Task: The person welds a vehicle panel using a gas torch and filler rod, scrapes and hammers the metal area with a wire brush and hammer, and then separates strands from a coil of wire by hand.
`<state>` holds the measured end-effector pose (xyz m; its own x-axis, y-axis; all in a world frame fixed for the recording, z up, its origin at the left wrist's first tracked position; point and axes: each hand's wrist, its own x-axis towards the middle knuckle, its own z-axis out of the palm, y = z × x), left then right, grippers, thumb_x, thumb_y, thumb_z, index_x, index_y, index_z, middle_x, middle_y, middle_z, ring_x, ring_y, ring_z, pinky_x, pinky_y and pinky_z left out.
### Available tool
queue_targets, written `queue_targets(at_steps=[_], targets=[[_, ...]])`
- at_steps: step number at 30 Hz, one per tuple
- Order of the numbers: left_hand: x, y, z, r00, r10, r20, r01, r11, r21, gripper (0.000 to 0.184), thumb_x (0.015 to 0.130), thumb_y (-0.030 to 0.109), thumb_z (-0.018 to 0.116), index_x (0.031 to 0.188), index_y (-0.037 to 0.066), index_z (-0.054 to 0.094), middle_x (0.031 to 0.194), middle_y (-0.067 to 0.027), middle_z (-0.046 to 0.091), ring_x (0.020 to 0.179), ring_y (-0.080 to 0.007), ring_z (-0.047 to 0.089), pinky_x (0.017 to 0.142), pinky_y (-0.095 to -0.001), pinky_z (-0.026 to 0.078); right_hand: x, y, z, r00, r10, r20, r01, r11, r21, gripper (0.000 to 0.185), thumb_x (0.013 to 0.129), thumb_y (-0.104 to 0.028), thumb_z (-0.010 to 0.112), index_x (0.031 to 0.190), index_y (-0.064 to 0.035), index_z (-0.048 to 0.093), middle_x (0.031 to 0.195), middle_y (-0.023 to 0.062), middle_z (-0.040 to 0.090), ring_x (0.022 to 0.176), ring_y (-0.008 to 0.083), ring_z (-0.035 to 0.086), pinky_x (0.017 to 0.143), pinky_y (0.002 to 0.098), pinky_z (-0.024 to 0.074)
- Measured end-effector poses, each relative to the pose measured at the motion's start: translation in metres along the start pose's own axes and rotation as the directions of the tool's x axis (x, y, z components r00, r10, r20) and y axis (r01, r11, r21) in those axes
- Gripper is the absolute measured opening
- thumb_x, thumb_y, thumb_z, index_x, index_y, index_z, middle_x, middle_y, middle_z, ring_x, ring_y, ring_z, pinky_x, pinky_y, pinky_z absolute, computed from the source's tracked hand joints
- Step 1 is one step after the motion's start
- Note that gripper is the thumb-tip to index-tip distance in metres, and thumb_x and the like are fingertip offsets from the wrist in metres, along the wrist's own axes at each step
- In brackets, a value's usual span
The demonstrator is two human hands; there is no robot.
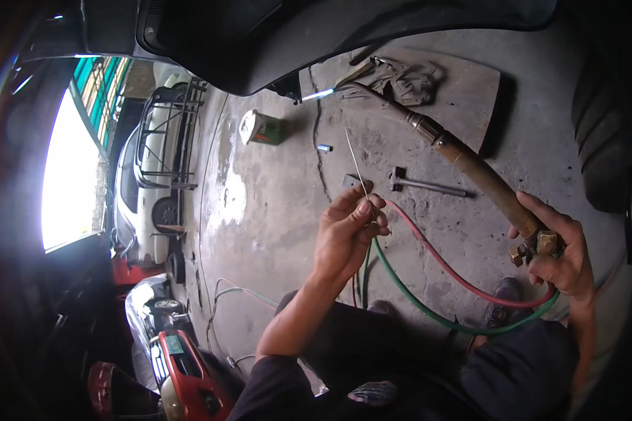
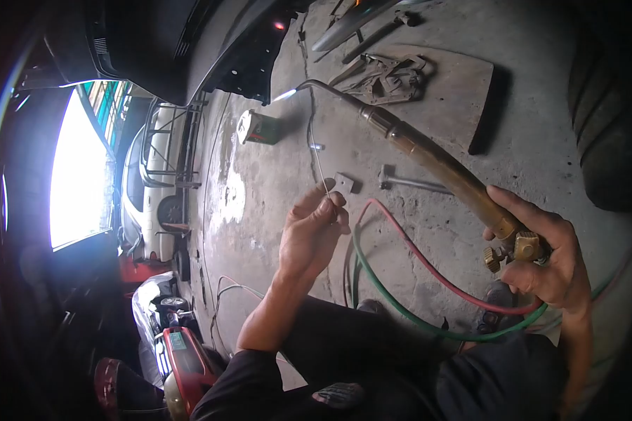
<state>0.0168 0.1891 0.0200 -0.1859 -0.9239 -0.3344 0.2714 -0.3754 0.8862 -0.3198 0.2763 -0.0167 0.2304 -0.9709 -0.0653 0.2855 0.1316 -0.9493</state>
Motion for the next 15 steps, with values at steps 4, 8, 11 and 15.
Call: queue_targets(at_steps=[4,8,11,15], targets=[[0.003,0.006,-0.007,0.999,0.019,-0.038,-0.02,1.0,-0.014,0.021,0.098,0.01,0.061,0.117,0.0,0.063,0.098,-0.0096,0.065,0.083,-0.022,0.064,0.073,-0.0323,0.053,0.008,-0.003,0.01,0.999,0.041,0.002,-0.041,0.999,-0.014,0.076,0.07,-0.008,0.066,0.145,-0.0036,0.051,0.098,0.0096,0.067,0.058,0.0073,0.057,0.057,0.023,0.0489],[0.003,0.014,-0.005,0.993,0.115,-0.039,-0.115,0.993,0.01,0.018,0.099,0.012,0.061,0.112,0.001,0.065,0.096,-0.0072,0.064,0.08,-0.0189,0.061,0.07,-0.0317,0.052,0.014,-0.001,0.018,1.0,-0.013,-0.002,0.013,0.999,0.037,0.071,0.073,-0.01,0.065,0.143,-0.0036,0.053,0.096,0.0089,0.067,0.057,0.0072,0.057,0.056,0.0237,0.0487],[0.004,0.016,-0.007,0.979,0.201,-0.03,-0.2,0.979,0.045,0.017,0.099,0.012,0.061,0.112,0.002,0.065,0.092,-0.0044,0.061,0.075,-0.0147,0.057,0.067,-0.03,0.05,0.018,-0.004,0.022,1.0,-0.021,0.004,0.02,0.997,0.07,0.069,0.076,-0.011,0.066,0.143,-0.0032,0.053,0.095,0.0086,0.066,0.057,0.0072,0.057,0.055,0.0238,0.0491],[0.006,0.021,-0.009,0.963,0.262,-0.056,-0.256,0.962,0.1,0.017,0.099,0.012,0.061,0.111,0.001,0.065,0.087,-0.0018,0.058,0.07,-0.0105,0.051,0.064,-0.0272,0.048,0.022,-0.002,0.025,1.0,0.005,0.02,-0.007,0.995,0.1,0.067,0.078,-0.014,0.066,0.143,-0.0026,0.052,0.095,0.0084,0.066,0.057,0.0065,0.057,0.054,0.0223,0.0495]])
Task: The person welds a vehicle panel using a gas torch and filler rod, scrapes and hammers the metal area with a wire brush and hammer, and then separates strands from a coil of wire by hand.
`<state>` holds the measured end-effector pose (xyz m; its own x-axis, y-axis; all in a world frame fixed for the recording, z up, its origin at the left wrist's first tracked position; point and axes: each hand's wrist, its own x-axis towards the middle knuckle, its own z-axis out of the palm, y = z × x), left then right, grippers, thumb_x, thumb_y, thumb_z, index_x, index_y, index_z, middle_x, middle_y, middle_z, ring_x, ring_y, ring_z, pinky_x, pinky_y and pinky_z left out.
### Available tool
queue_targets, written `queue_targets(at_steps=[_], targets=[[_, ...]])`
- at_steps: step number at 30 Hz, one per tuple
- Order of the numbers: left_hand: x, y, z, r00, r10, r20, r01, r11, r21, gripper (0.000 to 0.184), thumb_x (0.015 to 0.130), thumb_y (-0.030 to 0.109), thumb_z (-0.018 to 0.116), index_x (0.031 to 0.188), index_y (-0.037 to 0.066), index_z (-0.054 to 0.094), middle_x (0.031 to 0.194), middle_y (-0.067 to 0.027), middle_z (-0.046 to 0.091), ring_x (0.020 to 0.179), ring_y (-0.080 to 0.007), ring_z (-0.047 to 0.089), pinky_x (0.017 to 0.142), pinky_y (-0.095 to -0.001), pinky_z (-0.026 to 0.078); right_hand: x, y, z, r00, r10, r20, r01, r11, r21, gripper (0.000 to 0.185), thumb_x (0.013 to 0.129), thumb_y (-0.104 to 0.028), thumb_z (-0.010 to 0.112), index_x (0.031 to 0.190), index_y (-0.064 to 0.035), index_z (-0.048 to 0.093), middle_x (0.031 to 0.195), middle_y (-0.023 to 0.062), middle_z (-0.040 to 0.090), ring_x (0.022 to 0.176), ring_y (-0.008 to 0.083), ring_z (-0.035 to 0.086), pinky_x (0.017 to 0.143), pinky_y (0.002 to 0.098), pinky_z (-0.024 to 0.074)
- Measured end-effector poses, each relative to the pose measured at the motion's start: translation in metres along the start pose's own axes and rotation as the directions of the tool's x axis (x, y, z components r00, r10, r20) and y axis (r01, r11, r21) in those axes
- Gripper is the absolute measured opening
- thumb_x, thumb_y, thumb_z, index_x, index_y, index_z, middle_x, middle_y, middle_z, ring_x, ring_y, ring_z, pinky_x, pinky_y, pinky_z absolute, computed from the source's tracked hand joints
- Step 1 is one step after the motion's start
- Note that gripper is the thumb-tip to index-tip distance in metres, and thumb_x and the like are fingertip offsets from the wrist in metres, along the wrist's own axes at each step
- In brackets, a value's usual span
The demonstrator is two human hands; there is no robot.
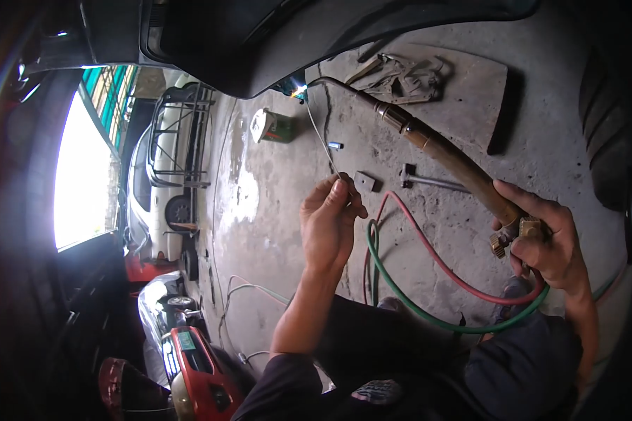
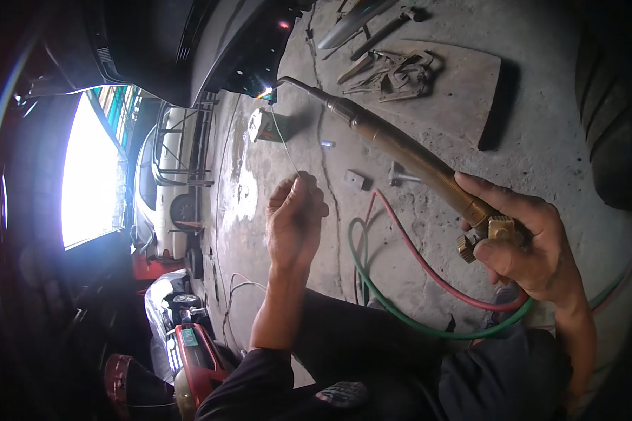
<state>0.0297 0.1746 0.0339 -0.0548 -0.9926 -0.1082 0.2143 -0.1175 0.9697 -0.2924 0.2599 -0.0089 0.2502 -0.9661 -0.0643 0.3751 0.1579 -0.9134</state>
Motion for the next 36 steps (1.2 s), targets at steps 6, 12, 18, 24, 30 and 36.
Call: queue_targets(at_steps=[6,12,18,24,30,36], targets=[[0.003,0.007,0.001,0.999,0.016,-0.043,-0.013,0.997,0.072,0.018,0.098,0.008,0.061,0.112,-0.002,0.064,0.091,-0.004,0.062,0.072,-0.0112,0.056,0.067,-0.0264,0.051,0.004,0.003,-0.001,1.0,0.007,0.026,-0.007,1.0,0.016,0.067,0.079,-0.013,0.067,0.144,-0.0027,0.051,0.095,0.0085,0.066,0.056,0.0059,0.056,0.051,0.0212,0.0499],[0.004,0.007,0.005,0.999,0.031,-0.033,-0.029,0.998,0.057,0.017,0.096,0.005,0.062,0.112,-0.003,0.065,0.093,-0.0062,0.064,0.074,-0.013,0.059,0.069,-0.0283,0.053,0.007,0.004,-0.003,0.999,0.018,0.033,-0.019,0.999,0.032,0.067,0.079,-0.012,0.066,0.144,-0.0028,0.051,0.094,0.0081,0.066,0.054,0.0064,0.057,0.051,0.0216,0.0506],[0.01,0.001,-0.001,1.0,0.018,-0.022,-0.018,1.0,0.006,0.014,0.095,0.002,0.063,0.107,-0.005,0.064,0.091,-0.0113,0.065,0.078,-0.0198,0.064,0.068,-0.0353,0.059,0.009,0.007,-0.009,0.998,0.013,0.058,-0.014,1.0,0.025,0.068,0.077,-0.01,0.064,0.144,-0.0031,0.052,0.093,0.0082,0.066,0.055,0.0068,0.058,0.051,0.0212,0.0504],[0.013,0.0,0.004,1.0,0.016,-0.017,-0.015,0.999,0.035,0.016,0.095,0.003,0.063,0.11,-0.002,0.066,0.091,-0.0078,0.065,0.074,-0.0159,0.061,0.067,-0.0315,0.055,0.012,0.009,-0.013,0.998,0.002,0.065,-0.004,0.999,0.033,0.069,0.076,-0.008,0.064,0.143,-0.0037,0.052,0.091,0.0076,0.066,0.055,0.0065,0.058,0.051,0.0209,0.0499],[0.014,0.0,0.008,1.0,0.016,-0.018,-0.016,0.999,0.037,0.017,0.095,0.004,0.062,0.11,-0.001,0.066,0.091,-0.0073,0.065,0.075,-0.0157,0.061,0.067,-0.0311,0.054,0.016,0.011,-0.014,0.997,-0.003,0.081,0.0,0.999,0.036,0.069,0.075,-0.008,0.065,0.143,-0.0036,0.053,0.091,0.0074,0.066,0.055,0.0062,0.057,0.053,0.0212,0.0494],[0.018,0.0,0.005,0.999,0.046,0.003,-0.046,0.997,0.054,0.017,0.095,0.005,0.062,0.111,-0.001,0.066,0.09,-0.0072,0.065,0.074,-0.015,0.06,0.066,-0.0308,0.053,0.016,0.012,-0.017,0.996,0.002,0.089,-0.006,0.999,0.046,0.069,0.074,-0.007,0.063,0.143,-0.0041,0.053,0.091,0.0074,0.066,0.055,0.0064,0.057,0.054,0.021,0.0501]])
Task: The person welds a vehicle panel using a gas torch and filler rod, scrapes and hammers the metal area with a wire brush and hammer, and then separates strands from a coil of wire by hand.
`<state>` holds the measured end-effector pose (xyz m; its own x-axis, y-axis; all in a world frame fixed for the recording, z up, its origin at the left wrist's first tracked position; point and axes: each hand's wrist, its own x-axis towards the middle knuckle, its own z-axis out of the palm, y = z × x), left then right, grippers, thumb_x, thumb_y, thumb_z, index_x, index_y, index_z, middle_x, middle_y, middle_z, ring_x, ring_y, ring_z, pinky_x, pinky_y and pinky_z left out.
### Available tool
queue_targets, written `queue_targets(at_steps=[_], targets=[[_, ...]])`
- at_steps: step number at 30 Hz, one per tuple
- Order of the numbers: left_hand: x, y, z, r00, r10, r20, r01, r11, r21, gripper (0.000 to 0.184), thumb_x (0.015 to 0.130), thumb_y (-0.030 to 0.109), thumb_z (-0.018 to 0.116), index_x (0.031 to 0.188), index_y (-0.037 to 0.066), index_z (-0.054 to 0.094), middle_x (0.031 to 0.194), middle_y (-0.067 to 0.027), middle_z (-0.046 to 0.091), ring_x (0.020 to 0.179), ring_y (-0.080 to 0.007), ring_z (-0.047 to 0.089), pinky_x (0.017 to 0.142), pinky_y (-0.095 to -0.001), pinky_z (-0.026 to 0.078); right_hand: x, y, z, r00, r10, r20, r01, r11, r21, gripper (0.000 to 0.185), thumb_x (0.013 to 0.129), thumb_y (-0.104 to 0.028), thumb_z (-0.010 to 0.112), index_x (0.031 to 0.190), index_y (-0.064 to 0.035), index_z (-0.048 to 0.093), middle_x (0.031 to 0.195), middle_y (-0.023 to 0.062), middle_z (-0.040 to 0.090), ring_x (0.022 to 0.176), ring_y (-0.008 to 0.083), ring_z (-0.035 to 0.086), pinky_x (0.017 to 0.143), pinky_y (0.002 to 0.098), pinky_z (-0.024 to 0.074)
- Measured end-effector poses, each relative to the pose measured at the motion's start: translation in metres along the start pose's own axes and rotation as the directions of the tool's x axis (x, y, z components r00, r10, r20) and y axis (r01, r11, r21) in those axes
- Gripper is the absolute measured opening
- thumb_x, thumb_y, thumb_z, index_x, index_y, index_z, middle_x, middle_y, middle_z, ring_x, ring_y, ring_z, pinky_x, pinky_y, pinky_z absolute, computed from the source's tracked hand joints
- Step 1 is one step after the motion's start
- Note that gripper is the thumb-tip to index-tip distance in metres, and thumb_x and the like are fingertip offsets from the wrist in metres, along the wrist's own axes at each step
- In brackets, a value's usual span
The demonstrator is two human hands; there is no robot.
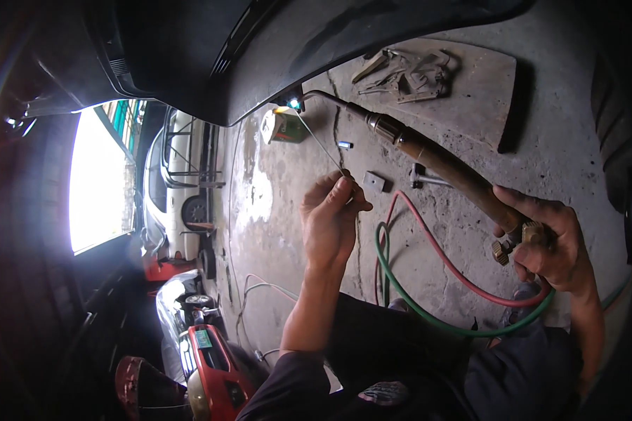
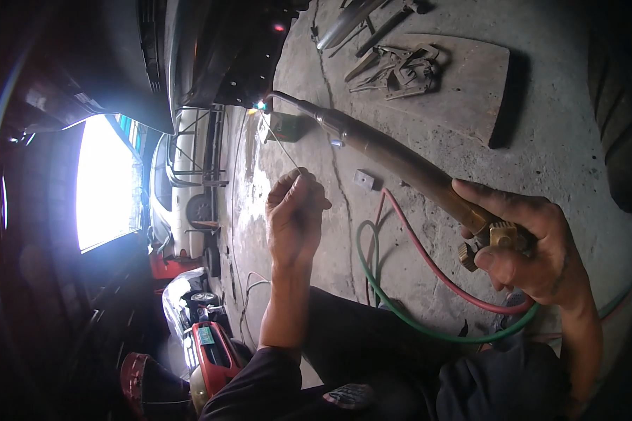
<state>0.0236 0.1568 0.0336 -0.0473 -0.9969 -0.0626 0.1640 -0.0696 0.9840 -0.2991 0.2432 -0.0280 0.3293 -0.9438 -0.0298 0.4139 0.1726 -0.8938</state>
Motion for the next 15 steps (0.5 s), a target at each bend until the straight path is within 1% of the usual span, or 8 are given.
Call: queue_targets(at_steps=[6,15], targets=[[0.0024,0.001,0.004,0.999,-0.013,-0.044,0.014,1.0,0.02,0.019,0.095,0.006,0.062,0.112,-0.001,0.065,0.088,-0.0067,0.064,0.072,-0.0146,0.059,0.065,-0.0295,0.052,-0.0003,0.0011,-0.0007,1.0,0.012,-0.008,-0.012,1.0,0.006,0.07,0.073,-0.006,0.062,0.142,-0.0052,0.054,0.092,0.0073,0.067,0.055,0.0064,0.059,0.055,0.0207,0.0515],[0.0102,0.0037,0.0049,0.998,-0.008,-0.056,0.01,0.999,0.047,0.018,0.095,0.007,0.063,0.111,-0.001,0.065,0.085,-0.0044,0.063,0.07,-0.0133,0.057,0.062,-0.028,0.051,0.0003,0.0006,-0.0022,1.0,-0.001,-0.001,0.001,1.0,0.0,0.07,0.073,-0.008,0.063,0.142,-0.0051,0.054,0.092,0.008,0.067,0.055,0.0066,0.059,0.055,0.0209,0.052]])
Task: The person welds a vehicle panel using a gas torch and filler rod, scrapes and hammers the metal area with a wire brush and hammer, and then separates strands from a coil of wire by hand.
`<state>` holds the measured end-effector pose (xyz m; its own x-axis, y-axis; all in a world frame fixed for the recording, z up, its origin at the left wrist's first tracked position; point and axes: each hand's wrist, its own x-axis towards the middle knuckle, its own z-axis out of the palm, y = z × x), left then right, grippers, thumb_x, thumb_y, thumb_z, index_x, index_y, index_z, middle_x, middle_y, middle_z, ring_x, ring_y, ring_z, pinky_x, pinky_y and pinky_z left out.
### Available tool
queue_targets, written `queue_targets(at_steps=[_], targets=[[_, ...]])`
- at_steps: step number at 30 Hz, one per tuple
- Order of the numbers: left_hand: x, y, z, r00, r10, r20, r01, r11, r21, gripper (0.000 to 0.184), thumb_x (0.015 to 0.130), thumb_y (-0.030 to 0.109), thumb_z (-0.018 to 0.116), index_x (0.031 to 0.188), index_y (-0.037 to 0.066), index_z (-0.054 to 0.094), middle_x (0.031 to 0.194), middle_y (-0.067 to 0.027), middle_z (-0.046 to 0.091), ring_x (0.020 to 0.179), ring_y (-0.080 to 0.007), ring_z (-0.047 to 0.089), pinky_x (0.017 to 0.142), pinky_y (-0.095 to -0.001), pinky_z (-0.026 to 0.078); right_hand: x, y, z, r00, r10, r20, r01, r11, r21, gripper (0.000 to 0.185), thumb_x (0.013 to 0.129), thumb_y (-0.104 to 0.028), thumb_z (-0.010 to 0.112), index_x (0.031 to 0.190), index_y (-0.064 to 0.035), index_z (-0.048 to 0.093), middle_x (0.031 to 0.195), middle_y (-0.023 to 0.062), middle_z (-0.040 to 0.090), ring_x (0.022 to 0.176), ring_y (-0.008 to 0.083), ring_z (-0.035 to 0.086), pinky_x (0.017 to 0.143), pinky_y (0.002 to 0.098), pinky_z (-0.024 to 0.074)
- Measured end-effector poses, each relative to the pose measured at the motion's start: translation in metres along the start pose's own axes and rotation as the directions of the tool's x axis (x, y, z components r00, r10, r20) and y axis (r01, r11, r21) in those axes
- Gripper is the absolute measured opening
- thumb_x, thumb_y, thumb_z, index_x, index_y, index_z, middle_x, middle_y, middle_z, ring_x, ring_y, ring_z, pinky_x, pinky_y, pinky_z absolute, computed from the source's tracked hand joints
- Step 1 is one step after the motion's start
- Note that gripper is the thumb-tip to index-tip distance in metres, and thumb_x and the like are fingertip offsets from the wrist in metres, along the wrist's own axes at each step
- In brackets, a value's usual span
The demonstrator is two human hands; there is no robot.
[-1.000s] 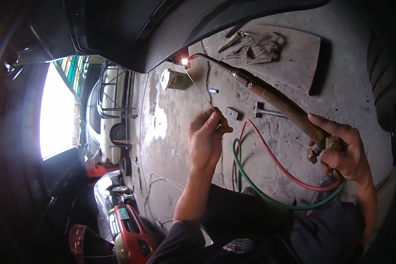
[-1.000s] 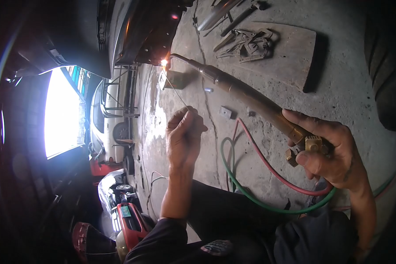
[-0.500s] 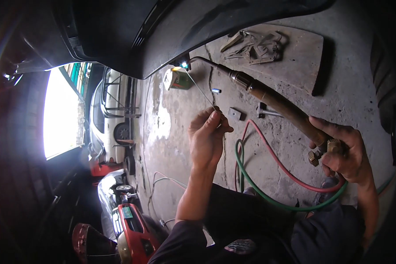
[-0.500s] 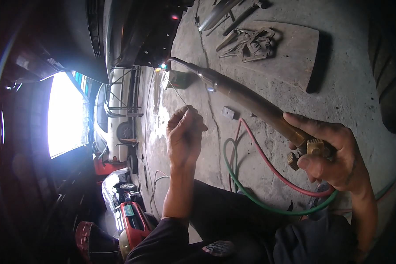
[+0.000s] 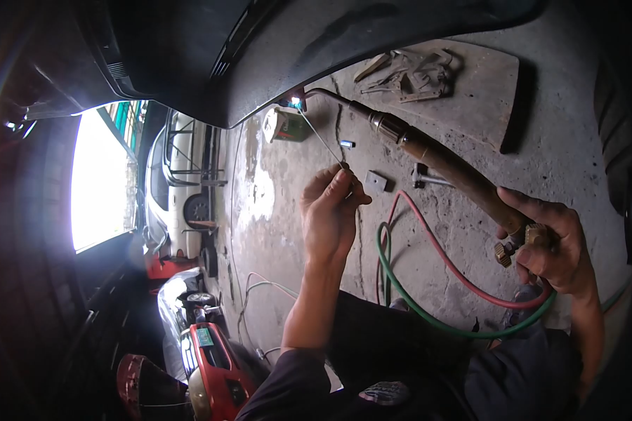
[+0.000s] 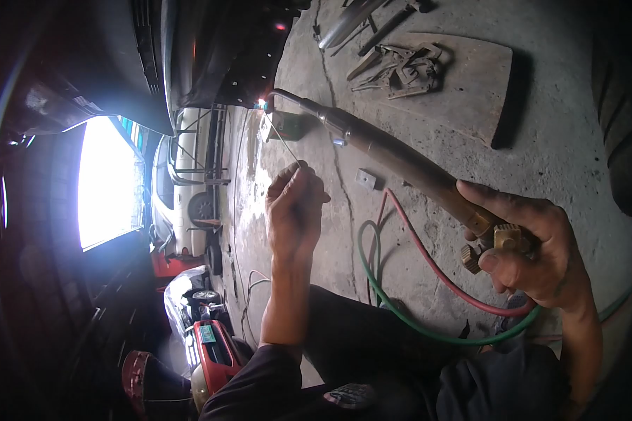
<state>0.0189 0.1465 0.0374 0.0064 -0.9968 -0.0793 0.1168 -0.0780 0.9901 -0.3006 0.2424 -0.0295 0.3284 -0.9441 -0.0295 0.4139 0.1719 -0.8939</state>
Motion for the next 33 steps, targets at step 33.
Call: queue_targets(at_steps=[33], targets=[[-0.0062,0.0045,0.003,0.999,0.004,0.045,-0.002,0.998,-0.063,0.015,0.098,0.008,0.059,0.11,-0.001,0.063,0.084,-0.002,0.06,0.069,-0.0088,0.053,0.057,-0.0224,0.045,0.0019,-0.0027,-0.0003,1.0,0.001,-0.01,-0.001,0.999,-0.033,0.07,0.072,-0.011,0.065,0.141,-0.0028,0.055,0.088,0.0076,0.067,0.058,0.0069,0.059,0.057,0.0224,0.0511]])
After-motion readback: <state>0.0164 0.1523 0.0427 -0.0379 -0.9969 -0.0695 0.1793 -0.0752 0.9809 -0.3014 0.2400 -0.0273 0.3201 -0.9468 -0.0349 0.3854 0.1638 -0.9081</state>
